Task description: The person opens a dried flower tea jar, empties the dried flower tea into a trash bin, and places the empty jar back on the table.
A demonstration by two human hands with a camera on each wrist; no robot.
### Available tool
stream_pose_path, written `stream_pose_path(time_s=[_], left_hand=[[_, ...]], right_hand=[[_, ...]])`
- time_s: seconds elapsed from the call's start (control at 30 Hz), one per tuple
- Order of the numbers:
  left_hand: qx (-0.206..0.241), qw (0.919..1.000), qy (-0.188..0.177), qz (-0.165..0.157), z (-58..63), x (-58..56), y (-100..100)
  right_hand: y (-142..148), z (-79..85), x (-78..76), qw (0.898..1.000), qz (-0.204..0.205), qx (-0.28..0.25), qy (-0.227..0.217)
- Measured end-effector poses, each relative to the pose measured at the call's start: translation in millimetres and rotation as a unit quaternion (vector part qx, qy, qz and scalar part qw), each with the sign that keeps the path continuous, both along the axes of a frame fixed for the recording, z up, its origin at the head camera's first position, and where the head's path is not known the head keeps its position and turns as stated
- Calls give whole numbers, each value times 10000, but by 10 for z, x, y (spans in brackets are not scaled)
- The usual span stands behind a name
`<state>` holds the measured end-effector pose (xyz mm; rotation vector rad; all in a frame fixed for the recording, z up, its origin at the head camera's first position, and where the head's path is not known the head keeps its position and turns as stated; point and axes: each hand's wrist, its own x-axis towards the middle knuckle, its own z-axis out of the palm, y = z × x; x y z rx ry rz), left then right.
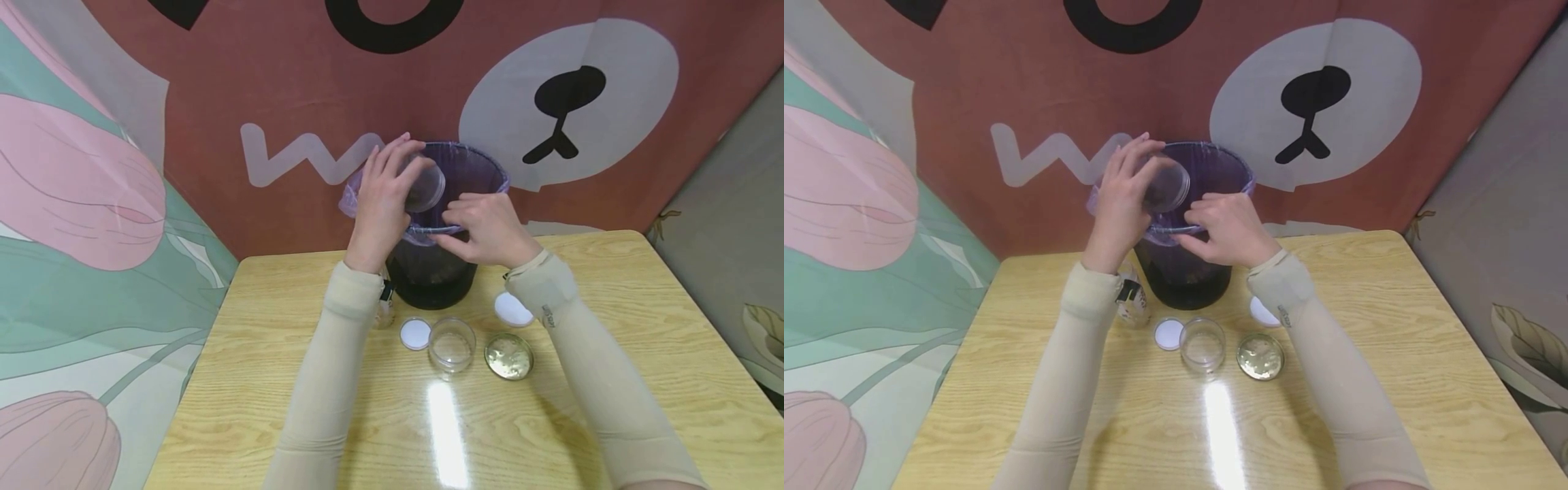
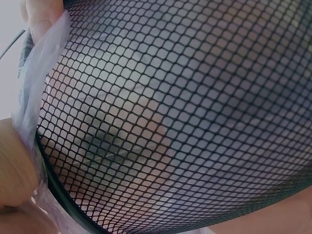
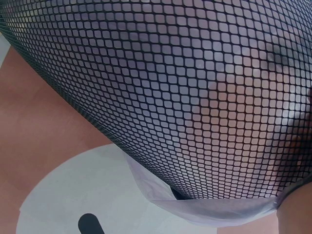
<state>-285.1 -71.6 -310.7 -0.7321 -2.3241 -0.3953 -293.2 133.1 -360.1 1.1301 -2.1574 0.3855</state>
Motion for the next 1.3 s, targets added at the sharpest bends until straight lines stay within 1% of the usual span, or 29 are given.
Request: stream_pose_path(time_s=[0.33,0.83,1.13,1.3], left_hand=[[145,9999,-9,18,-5,0,-9],[203,9998,82,-36,-24,-9,-10],[368,9993,61,-40,-43,-5,-1],[509,9986,55,-100,-61,-16,-7]], right_hand=[[-13,12,-1,10000,38,-31,-51],[-17,27,8,10000,42,-40,-25],[-6,30,19,10000,-11,27,-52],[2,21,17,9999,-48,57,-71]])
